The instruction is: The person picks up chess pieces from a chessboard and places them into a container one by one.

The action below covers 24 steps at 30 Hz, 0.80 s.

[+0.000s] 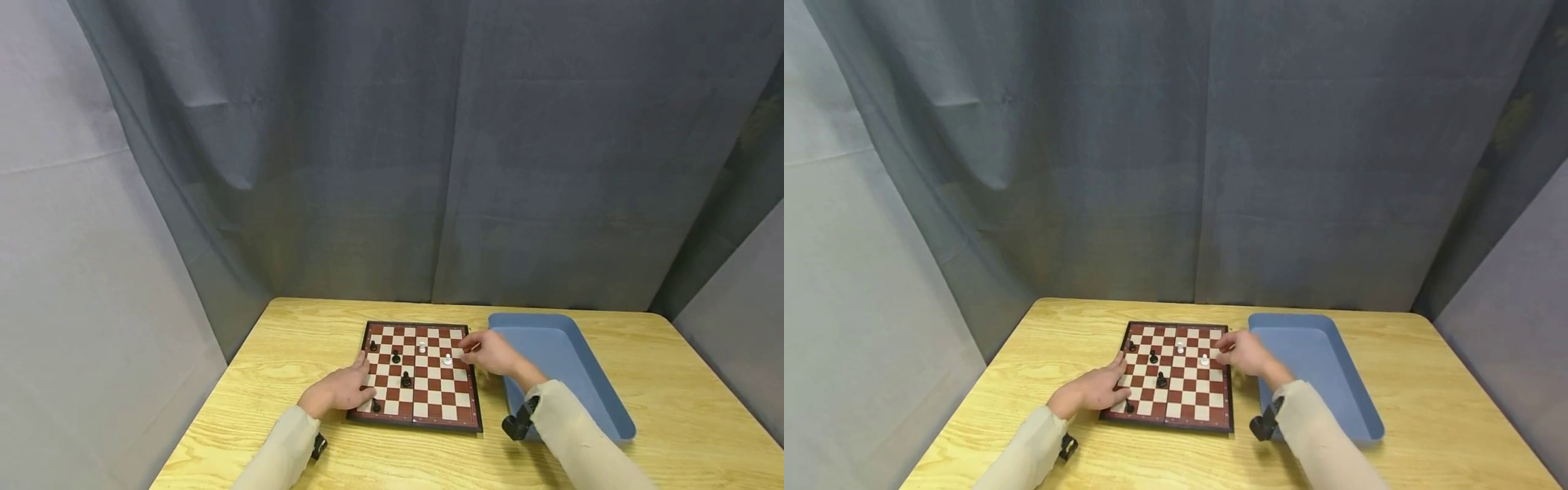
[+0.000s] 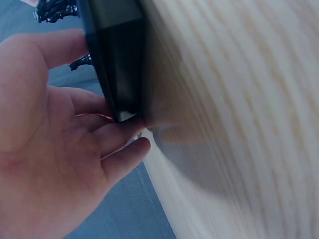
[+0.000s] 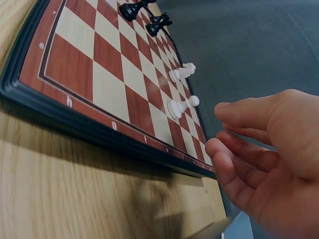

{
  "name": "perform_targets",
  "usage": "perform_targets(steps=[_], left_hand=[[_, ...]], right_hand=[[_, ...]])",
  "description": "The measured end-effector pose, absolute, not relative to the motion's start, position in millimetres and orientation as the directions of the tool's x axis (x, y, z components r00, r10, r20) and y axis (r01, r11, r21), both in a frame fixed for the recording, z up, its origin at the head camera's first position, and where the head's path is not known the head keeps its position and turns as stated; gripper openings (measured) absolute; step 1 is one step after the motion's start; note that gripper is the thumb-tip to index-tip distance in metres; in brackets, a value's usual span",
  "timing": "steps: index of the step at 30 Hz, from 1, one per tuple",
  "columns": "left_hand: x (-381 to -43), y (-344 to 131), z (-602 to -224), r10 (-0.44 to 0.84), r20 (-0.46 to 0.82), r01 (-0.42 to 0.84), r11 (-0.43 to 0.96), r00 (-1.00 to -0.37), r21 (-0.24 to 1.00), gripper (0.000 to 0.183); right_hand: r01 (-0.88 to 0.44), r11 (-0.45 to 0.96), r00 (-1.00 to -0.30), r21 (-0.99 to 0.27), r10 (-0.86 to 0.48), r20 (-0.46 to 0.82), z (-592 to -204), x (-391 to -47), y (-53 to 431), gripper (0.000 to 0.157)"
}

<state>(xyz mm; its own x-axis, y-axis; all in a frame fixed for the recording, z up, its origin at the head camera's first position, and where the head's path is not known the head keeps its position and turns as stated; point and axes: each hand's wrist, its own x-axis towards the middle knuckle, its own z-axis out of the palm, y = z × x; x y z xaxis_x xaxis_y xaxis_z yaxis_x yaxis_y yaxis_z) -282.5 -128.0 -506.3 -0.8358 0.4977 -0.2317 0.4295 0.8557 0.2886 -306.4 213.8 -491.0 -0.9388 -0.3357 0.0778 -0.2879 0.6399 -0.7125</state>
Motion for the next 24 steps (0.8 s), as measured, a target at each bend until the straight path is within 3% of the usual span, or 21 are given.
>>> perform_targets(steps=[24], left_hand=[[-283, -128, -507, 0.495, -0.226, 0.433, 0.858, -0.839, 0.276, 0.072]], right_hand=[[-0.252, 0.628, -0.962, -0.737, -0.246, 0.120, -517, -314, 192, 0.026]])
